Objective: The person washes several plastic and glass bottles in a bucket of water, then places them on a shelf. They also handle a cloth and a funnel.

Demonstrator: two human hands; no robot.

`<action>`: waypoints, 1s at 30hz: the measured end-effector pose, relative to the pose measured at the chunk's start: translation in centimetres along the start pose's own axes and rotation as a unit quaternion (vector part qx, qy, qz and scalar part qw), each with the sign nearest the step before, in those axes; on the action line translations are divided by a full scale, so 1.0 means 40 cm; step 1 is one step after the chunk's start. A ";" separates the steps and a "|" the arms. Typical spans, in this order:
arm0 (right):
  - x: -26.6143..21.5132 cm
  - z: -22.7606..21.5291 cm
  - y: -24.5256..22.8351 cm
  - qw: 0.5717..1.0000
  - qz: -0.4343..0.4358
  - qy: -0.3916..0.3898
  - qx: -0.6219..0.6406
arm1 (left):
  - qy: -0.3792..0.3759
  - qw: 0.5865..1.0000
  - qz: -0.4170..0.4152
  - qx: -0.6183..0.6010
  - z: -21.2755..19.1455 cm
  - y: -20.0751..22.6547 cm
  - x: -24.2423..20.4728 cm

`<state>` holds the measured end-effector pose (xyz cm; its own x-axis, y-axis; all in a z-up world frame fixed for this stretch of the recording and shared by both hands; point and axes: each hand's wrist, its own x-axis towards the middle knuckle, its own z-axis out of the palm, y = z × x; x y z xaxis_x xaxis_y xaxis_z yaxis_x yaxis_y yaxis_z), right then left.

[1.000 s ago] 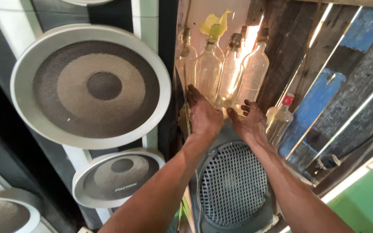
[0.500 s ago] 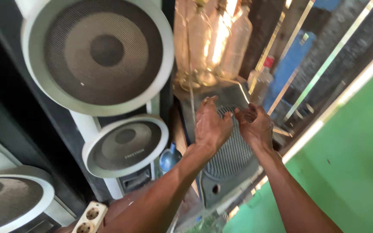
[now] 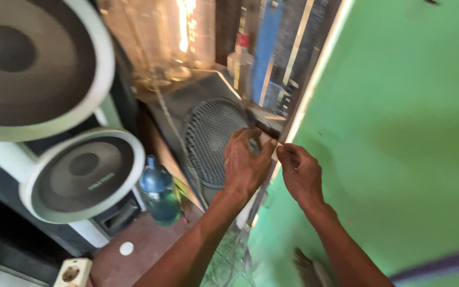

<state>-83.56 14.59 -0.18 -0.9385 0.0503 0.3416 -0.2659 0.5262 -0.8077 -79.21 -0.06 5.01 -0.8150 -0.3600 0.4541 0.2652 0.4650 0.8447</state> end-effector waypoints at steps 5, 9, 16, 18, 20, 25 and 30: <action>-0.120 -0.106 0.058 0.999 0.046 0.012 0.002 | -0.038 0.999 0.005 -0.038 0.080 0.088 -0.132; -0.227 -0.179 0.088 0.996 0.075 -0.039 -0.022 | -0.068 0.995 0.005 -0.067 0.133 0.136 -0.250; -0.389 -0.268 0.105 0.999 0.030 -0.031 -0.026 | -0.080 0.993 0.029 -0.081 0.128 0.227 -0.405; -0.436 -0.283 0.116 0.997 0.040 -0.023 -0.066 | -0.097 0.990 0.033 -0.099 0.107 0.248 -0.443; -0.487 -0.296 0.112 0.997 0.039 -0.022 -0.061 | -0.116 0.984 0.054 -0.128 0.093 0.285 -0.446; -0.625 -0.358 0.104 0.995 0.085 0.011 -0.046 | -0.190 0.962 0.073 -0.184 0.067 0.338 -0.506; -0.715 -0.419 0.039 0.986 0.013 0.134 -0.096 | -0.206 0.944 0.120 -0.227 0.042 0.368 -0.574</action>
<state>-53.46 28.21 -3.16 -0.8451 0.2756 0.4580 -0.1720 0.6711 -0.7211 -57.47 16.42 6.53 -0.8095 0.1006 0.5784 0.5854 0.0639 0.8082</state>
